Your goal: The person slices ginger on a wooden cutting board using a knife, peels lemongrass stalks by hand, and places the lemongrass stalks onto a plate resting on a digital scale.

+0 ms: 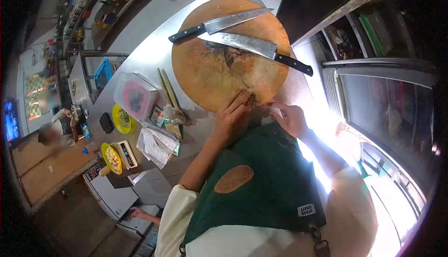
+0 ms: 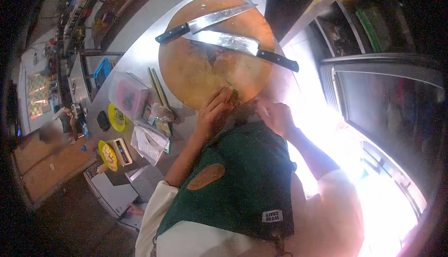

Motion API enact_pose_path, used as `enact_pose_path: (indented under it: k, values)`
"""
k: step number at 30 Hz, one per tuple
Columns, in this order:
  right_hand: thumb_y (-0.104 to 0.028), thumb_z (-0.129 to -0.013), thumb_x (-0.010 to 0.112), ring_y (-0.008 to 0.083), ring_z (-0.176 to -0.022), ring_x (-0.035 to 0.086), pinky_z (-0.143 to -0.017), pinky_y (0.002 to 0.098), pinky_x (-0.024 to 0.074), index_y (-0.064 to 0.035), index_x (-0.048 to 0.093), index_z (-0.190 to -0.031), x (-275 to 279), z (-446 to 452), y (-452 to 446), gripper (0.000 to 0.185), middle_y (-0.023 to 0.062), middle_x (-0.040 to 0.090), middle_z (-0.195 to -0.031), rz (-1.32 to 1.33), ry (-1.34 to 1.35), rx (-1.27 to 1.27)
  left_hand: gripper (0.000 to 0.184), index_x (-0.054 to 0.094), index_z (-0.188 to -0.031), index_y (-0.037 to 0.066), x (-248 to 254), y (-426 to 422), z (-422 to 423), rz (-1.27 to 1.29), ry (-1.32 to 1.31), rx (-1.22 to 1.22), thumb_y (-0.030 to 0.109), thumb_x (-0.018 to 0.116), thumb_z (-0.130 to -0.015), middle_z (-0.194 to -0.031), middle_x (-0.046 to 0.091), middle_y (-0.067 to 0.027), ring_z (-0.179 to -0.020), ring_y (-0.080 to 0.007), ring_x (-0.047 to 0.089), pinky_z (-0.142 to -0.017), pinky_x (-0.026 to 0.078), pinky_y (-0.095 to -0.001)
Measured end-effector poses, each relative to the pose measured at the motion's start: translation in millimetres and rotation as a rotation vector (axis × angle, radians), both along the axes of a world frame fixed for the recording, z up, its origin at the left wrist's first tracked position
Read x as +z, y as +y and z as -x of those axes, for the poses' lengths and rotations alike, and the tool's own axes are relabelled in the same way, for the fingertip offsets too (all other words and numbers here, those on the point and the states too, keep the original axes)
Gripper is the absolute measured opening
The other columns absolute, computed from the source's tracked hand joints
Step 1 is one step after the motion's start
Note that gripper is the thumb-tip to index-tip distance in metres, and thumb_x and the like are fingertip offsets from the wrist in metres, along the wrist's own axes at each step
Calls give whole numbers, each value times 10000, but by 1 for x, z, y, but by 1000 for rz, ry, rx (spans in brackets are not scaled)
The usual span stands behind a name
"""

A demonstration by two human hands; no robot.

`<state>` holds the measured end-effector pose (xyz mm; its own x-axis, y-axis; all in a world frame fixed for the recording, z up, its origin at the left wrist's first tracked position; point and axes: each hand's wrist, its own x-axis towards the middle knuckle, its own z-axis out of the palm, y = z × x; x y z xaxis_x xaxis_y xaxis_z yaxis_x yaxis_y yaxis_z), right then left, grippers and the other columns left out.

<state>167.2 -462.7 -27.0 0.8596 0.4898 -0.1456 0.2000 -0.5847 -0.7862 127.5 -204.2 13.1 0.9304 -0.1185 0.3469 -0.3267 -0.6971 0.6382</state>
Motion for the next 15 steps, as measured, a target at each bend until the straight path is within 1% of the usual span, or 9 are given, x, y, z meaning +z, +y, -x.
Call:
enact_pose_path:
  k: [1,3,4,6,8,10,12,13,15]
  values:
    - [-229,-902,781,262,-543,625,-586,384,504,-149,738,-1193,-22,10,2,305,132,568,-602,-3,7,-11,148,679,-952,42,-3,3,-2,-30,6,-60,1,754,-832,-1329,694,-132,-1211,-365,659,-995,554,-451]
    - [-202,-875,793,311,-613,639,-618,423,518,-143,744,-1106,-52,22,7,243,137,601,-663,-436,239,-170,138,672,-941,41,-4,8,-3,-65,15,-128,-5,737,-829,-1346,689,-126,-1209,-363,663,-987,562,-446]
    - [-202,-875,793,311,-613,639,-618,423,518,-143,744,-1106,-43,20,7,243,137,601,-663,-439,243,-178,159,675,-958,39,-3,9,-2,-87,37,-166,-15,722,-816,-1324,697,-119,-1187,-359,670,-963,571,-439]
    - [-140,-901,709,313,-866,709,-749,411,574,-104,724,-1040,-16,8,10,144,96,714,-906,138,-33,148,184,679,-974,38,-2,12,1,-113,59,-210,-25,707,-803,-1303,705,-112,-1165,-356,678,-938,581,-432]
    - [-150,-892,717,323,-853,704,-741,421,570,-102,717,-1018,-23,12,12,135,101,711,-901,115,-70,109,252,682,-1031,24,-3,14,5,-138,48,-191,-37,686,-787,-1238,715,-110,-1115,-342,686,-883,589,-421]
    - [-159,-883,724,333,-841,698,-733,431,567,-100,711,-996,-32,15,14,128,106,707,-896,91,-111,74,274,683,-1053,19,-4,17,5,-127,33,-207,-42,684,-786,-1203,713,-112,-1084,-340,686,-870,586,-420]
    - [-151,-882,717,330,-832,697,-726,440,565,-103,705,-984,-38,17,13,113,111,700,-868,-5,-228,52,295,685,-1075,13,-4,18,6,-114,17,-220,-46,683,-786,-1168,711,-113,-1053,-337,686,-858,583,-418]
    - [-151,-882,717,330,-832,697,-726,440,565,-103,705,-984,-37,17,14,113,111,700,-868,-5,-229,52,283,681,-1060,7,-5,16,6,-133,7,-212,-52,681,-784,-1152,709,-118,-1034,-336,685,-850,581,-412]
    - [-111,-910,687,316,-797,695,-704,420,558,-77,686,-952,-34,17,19,54,106,682,-823,68,-135,-44,270,678,-1046,1,-5,14,7,-155,-8,-198,-58,679,-782,-1135,706,-124,-1015,-335,684,-843,579,-405]
